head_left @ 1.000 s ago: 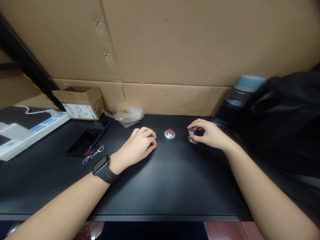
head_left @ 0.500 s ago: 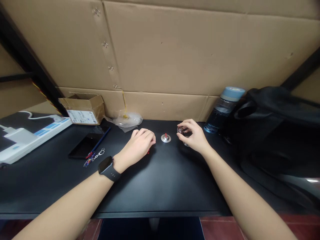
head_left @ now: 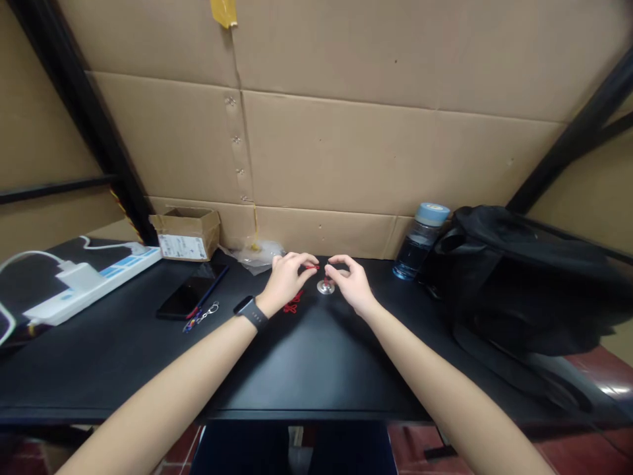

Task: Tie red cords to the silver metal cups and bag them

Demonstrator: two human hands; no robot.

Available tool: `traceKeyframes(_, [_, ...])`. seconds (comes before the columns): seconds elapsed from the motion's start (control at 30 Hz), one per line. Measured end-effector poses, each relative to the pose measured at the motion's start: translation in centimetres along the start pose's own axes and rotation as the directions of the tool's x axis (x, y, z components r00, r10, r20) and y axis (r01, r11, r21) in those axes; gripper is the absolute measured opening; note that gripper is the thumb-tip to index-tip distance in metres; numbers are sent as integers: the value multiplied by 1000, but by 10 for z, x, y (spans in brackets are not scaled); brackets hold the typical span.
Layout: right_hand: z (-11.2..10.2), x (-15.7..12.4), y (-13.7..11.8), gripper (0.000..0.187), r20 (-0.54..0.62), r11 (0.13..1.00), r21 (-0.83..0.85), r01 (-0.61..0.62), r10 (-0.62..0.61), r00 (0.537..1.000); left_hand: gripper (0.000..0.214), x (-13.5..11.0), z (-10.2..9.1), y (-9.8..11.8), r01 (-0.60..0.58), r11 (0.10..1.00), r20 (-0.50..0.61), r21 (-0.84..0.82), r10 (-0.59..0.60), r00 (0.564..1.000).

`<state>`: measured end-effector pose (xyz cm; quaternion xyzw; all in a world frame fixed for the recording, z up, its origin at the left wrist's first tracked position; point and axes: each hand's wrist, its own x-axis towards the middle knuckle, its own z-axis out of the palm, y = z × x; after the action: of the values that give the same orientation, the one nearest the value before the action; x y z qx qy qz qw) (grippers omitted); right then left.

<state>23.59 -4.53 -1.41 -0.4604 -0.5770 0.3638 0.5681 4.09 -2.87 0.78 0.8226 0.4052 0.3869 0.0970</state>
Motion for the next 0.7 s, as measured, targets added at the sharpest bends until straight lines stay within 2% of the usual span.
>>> traceKeyframes(0.1, [-2, 1, 8, 43, -59, 1000, 21, 15, -13, 998, 19, -1, 8, -17, 65, 987, -24, -147, -70, 997])
traceKeyframes(0.2, [-5, -6, 6, 42, 46, 999, 41, 13, -14, 999, 24, -6, 13, -29, 148, 947, 105, -285, -123, 987])
traceKeyframes(0.27, [-7, -13, 1, 38, 96, 997, 28, 67, -69, 993, 24, -9, 13, -30, 201, 928, 162, -313, -156, 974])
traceKeyframes(0.33, [-6, -20, -2, 35, 115, 992, 10, 124, -124, 986, 22, -11, 12, -26, 175, 949, 142, -264, -141, 980])
traceKeyframes(0.43, [-4, -27, -4, 35, 130, 984, -17, 180, -176, 976, 19, -14, 11, -15, 47, 979, 119, -199, -23, 993])
traceKeyframes(0.5, [-2, -29, -5, 33, 155, 980, -25, 196, -190, 969, 17, -16, 11, -8, 6, 983, 104, -185, 14, 994])
traceKeyframes(0.7, [1, -33, -8, 29, 207, 980, 29, 196, -197, 958, 17, -22, 7, 6, 13, 993, 85, -118, -3, 996])
